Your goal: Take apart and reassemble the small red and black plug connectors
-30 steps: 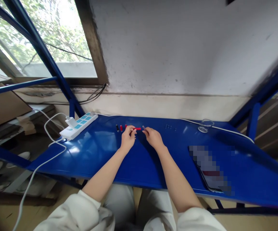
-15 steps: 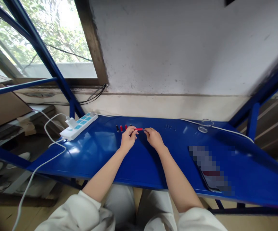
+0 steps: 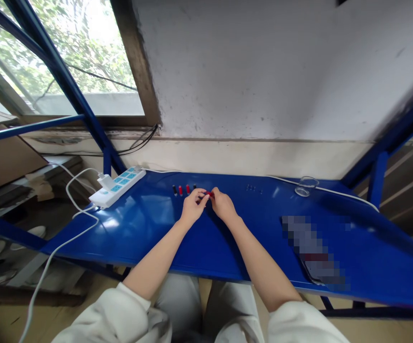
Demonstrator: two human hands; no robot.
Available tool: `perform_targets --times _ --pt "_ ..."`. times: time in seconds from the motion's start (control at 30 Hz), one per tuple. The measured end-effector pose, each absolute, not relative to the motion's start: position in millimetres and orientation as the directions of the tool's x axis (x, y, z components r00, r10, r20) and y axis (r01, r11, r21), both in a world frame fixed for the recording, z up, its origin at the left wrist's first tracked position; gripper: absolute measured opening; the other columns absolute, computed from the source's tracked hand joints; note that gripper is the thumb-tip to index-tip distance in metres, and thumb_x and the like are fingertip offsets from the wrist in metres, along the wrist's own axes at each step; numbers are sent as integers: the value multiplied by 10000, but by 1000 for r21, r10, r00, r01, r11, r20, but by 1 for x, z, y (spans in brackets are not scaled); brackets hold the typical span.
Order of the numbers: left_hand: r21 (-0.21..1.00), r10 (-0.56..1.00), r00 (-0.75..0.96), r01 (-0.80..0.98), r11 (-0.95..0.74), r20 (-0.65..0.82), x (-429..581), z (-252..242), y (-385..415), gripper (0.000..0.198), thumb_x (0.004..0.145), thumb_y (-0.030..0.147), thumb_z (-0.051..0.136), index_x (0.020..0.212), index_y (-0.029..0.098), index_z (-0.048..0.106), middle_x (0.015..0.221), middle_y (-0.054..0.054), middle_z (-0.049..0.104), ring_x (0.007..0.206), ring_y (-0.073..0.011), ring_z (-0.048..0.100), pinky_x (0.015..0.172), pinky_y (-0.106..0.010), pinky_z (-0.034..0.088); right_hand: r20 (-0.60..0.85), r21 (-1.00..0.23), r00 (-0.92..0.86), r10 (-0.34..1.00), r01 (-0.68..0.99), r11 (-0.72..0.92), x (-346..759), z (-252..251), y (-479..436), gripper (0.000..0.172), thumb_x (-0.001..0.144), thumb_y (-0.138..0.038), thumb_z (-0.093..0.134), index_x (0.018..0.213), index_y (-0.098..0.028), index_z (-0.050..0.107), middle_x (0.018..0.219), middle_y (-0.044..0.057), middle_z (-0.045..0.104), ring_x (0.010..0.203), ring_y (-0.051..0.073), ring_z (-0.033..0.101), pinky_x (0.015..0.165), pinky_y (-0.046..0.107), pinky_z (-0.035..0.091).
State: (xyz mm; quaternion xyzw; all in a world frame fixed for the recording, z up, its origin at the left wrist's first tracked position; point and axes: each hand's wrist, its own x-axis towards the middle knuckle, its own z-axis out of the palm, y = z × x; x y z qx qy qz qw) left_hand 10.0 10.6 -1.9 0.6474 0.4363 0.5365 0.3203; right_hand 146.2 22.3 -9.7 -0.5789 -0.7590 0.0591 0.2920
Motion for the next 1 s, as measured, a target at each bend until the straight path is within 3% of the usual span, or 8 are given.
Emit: perform_targets --times 0.1,0.27,0.43,0.57,0.7,0.8,0.9,1.0 --pt "934 932 -94 106 -342 351 9 2 11 262 778 411 501 864 171 565 685 -21 599 525 -86 525 504 -202 432 396 -517 -61 916 810 278 139 -16 35 130 795 -289 469 820 -172 520 786 65 611 711 173 558 586 246 365" --pt "958 954 -249 -185 -217 168 5 6 18 328 802 443 432 775 134 538 564 -5 552 435 -70 483 393 -162 324 271 -637 5 963 751 175 127 -26 61 74 743 -246 545 740 -173 551 751 30 630 692 141 565 609 229 376" --pt "913 954 -297 -376 -157 42 1 5 24 300 775 416 463 738 125 523 501 9 527 386 -65 459 375 -168 273 213 -593 -12 977 793 139 116 -26 73 68 715 -242 584 744 -182 596 770 20 645 725 139 574 619 223 364" --pt "911 959 -283 -398 -110 -8 0 7 24 270 765 392 470 725 129 517 485 17 514 373 -64 445 377 -172 267 164 -541 3 986 836 87 111 -21 74 104 718 -277 579 763 -190 613 790 25 647 742 146 576 596 225 351" --pt "964 980 -196 -258 -70 19 2 5 23 266 774 383 454 720 133 526 511 9 527 394 -66 445 397 -177 287 80 -530 11 997 847 33 115 -12 69 216 698 -315 596 883 -206 615 858 25 649 810 159 579 632 236 361" --pt "991 989 -70 19 -132 133 4 1 21 263 789 365 437 699 143 544 550 -1 555 454 -77 477 477 -197 355 15 -541 15 1000 841 -4 124 -6 62 368 692 -359 598 1022 -197 578 903 44 646 857 180 581 669 260 379" --pt "892 952 31 342 -296 304 6 -3 16 262 809 348 416 679 162 546 565 6 560 503 -89 494 540 -209 365 11 -549 16 1000 836 -7 136 -1 53 395 719 -381 563 1052 -168 569 919 74 647 894 205 581 701 287 397" --pt "734 900 106 542 -409 423 7 -4 11 279 831 340 382 669 172 535 558 10 537 505 -95 476 524 -210 329 38 -565 -14 999 825 33 149 5 42 344 740 -359 543 999 -139 600 918 101 650 877 207 591 706 281 415"
